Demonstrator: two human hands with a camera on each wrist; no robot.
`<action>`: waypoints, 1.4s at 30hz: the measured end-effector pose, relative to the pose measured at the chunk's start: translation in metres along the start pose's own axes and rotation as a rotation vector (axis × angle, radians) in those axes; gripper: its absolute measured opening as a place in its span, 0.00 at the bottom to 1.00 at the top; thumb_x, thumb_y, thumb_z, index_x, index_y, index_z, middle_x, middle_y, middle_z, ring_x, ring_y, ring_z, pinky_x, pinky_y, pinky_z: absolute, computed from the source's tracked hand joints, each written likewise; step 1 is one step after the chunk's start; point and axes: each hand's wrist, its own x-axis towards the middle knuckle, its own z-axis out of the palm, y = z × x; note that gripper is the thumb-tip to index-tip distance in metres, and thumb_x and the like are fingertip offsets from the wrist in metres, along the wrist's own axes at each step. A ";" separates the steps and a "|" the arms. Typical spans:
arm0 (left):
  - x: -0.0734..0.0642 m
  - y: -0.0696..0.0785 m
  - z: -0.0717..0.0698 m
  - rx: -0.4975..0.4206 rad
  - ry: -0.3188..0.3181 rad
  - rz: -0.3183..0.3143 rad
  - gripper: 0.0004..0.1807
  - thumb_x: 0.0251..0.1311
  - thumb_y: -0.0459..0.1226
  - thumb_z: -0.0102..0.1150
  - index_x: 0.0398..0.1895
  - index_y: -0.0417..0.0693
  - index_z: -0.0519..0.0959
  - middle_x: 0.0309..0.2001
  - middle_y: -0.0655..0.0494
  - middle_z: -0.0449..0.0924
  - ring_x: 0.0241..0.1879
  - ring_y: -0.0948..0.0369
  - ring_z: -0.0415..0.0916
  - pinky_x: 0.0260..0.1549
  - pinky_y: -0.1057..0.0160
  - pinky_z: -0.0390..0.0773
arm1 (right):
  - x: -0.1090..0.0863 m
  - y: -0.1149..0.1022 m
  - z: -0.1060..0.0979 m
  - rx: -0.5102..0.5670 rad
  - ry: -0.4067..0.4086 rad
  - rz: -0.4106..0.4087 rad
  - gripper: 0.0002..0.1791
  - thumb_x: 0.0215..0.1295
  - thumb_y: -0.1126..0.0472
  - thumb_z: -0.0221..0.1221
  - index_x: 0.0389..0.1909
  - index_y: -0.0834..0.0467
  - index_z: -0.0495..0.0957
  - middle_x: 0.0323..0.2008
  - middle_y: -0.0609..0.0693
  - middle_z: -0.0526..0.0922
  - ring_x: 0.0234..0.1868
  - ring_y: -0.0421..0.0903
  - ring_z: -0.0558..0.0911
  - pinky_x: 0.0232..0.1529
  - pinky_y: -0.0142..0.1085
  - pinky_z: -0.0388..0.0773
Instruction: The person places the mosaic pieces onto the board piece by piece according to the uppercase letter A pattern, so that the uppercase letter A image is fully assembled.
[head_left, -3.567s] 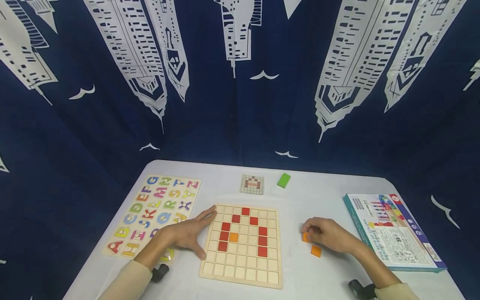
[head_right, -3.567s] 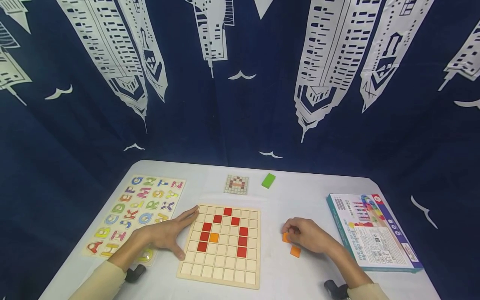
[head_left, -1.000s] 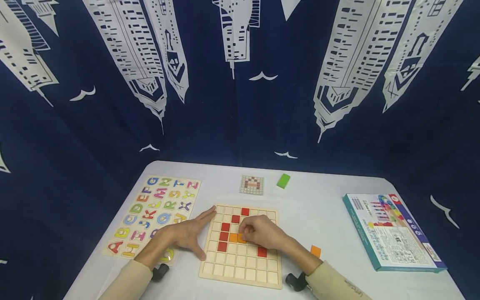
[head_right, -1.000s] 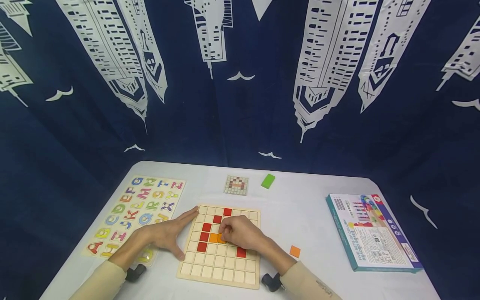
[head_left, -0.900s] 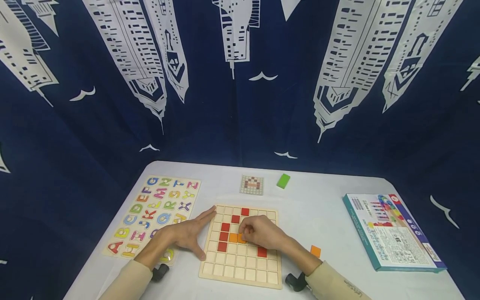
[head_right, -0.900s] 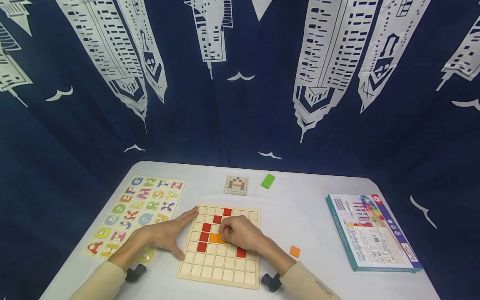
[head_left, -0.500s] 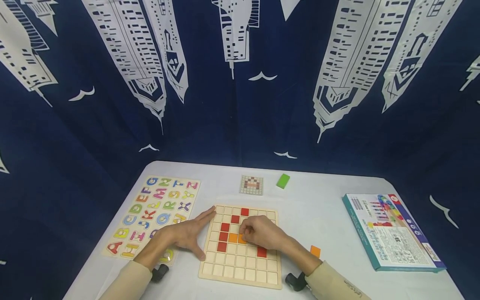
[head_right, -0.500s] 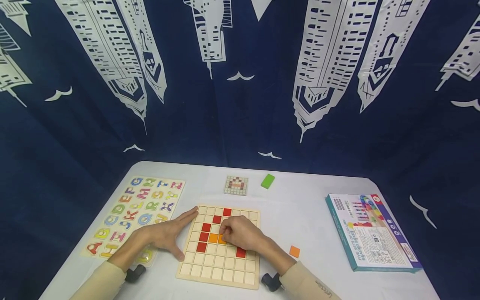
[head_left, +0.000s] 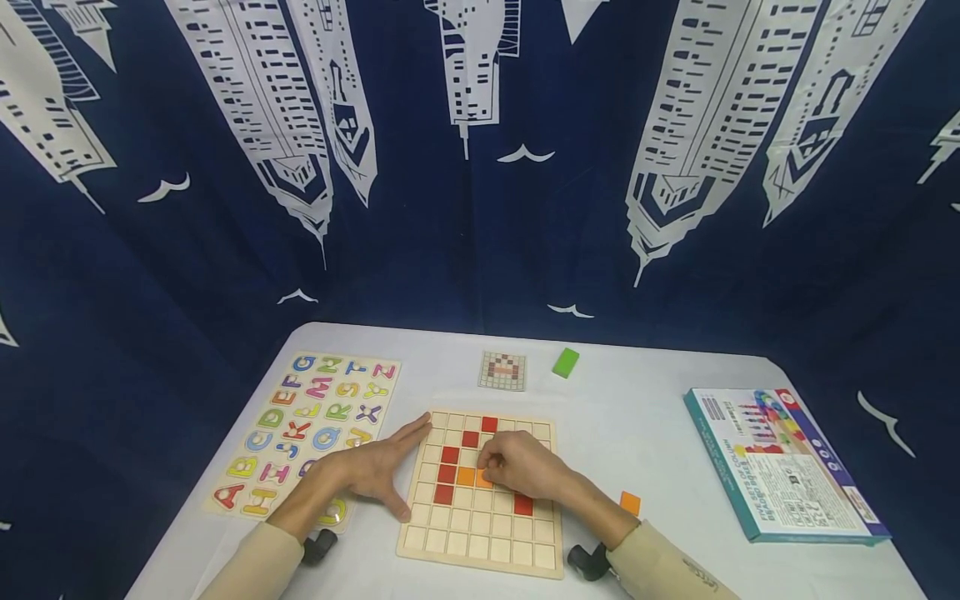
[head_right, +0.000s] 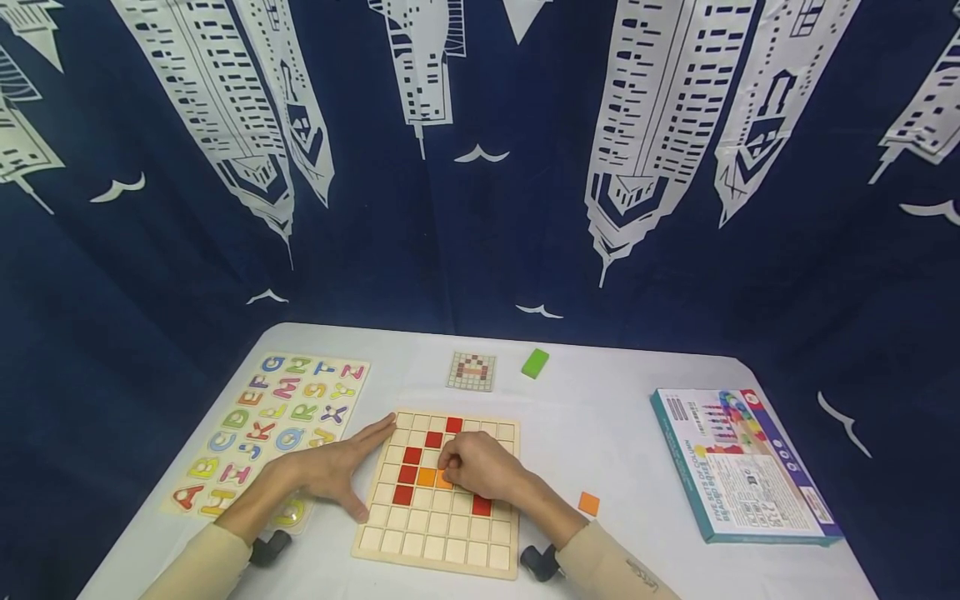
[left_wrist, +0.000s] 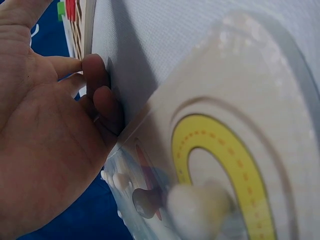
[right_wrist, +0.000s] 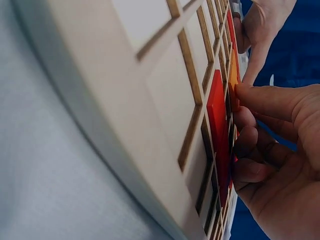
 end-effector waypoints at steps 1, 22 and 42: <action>0.000 0.000 0.000 0.000 0.000 0.001 0.76 0.30 0.53 0.84 0.82 0.50 0.43 0.83 0.58 0.30 0.80 0.53 0.38 0.74 0.46 0.55 | 0.000 0.000 0.000 0.004 -0.004 0.001 0.05 0.61 0.64 0.68 0.35 0.50 0.86 0.27 0.36 0.80 0.29 0.34 0.74 0.33 0.28 0.75; -0.001 0.000 -0.001 -0.007 -0.003 0.009 0.75 0.31 0.52 0.84 0.82 0.49 0.44 0.82 0.58 0.30 0.80 0.53 0.37 0.75 0.46 0.54 | 0.000 0.000 -0.001 0.023 -0.007 -0.010 0.04 0.62 0.64 0.68 0.35 0.51 0.86 0.25 0.37 0.79 0.29 0.34 0.74 0.33 0.28 0.75; 0.000 0.000 0.001 -0.019 0.007 0.003 0.77 0.29 0.53 0.85 0.82 0.49 0.44 0.82 0.60 0.29 0.80 0.54 0.38 0.75 0.47 0.54 | -0.056 0.052 -0.059 0.056 0.026 0.109 0.06 0.62 0.62 0.67 0.39 0.49 0.86 0.33 0.37 0.82 0.33 0.39 0.75 0.34 0.30 0.76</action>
